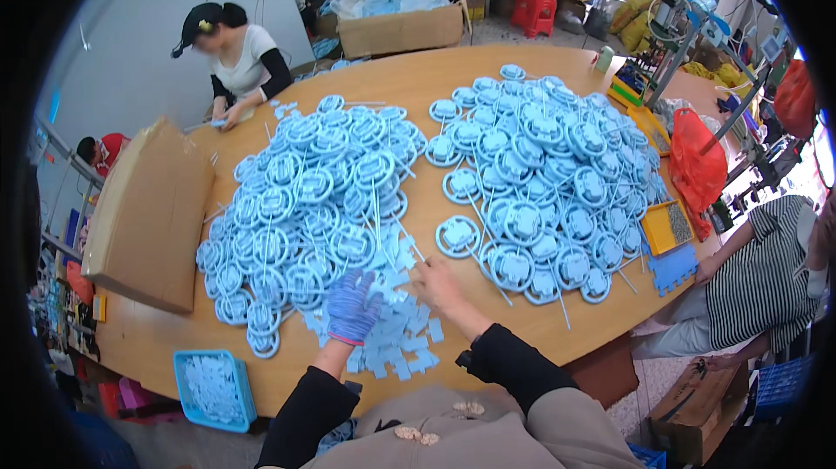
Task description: The recorder is sorting and processing light blue plastic circular components at a workbench in a factory.
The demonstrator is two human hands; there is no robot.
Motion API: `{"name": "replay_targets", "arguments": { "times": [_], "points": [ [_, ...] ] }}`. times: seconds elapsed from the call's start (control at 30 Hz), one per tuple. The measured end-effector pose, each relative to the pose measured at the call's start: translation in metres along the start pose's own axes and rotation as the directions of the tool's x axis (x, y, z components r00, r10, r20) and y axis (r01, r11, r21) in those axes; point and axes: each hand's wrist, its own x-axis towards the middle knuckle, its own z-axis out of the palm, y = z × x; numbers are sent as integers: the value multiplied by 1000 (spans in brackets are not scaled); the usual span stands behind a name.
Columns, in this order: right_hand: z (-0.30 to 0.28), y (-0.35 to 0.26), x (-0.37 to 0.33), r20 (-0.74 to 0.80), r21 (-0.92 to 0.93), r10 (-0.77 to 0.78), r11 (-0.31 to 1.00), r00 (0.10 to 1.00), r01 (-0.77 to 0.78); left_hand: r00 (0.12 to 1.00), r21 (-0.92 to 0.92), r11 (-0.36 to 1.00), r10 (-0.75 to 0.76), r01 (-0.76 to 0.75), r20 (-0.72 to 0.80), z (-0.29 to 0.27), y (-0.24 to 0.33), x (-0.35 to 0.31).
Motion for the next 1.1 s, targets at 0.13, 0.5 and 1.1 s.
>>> {"name": "replay_targets", "arguments": {
  "times": [0.13, 0.5, 1.1],
  "points": [
    [-16, 50, 27, -104, -482, -172, 870, 980, 102, 991, -123, 986, 117, -109, 62, 26, 2, 53],
    [-32, 34, 47, -102, -427, -74, 904, 992, 23, 913, 218, 973, -151, 71, 378, 43, -50, 257],
    [71, -21, 17, 25, 10, -187, 982, 982, 187, 857, -274, 909, 396, -314, 331, 1, -66, 124]
  ]
}}
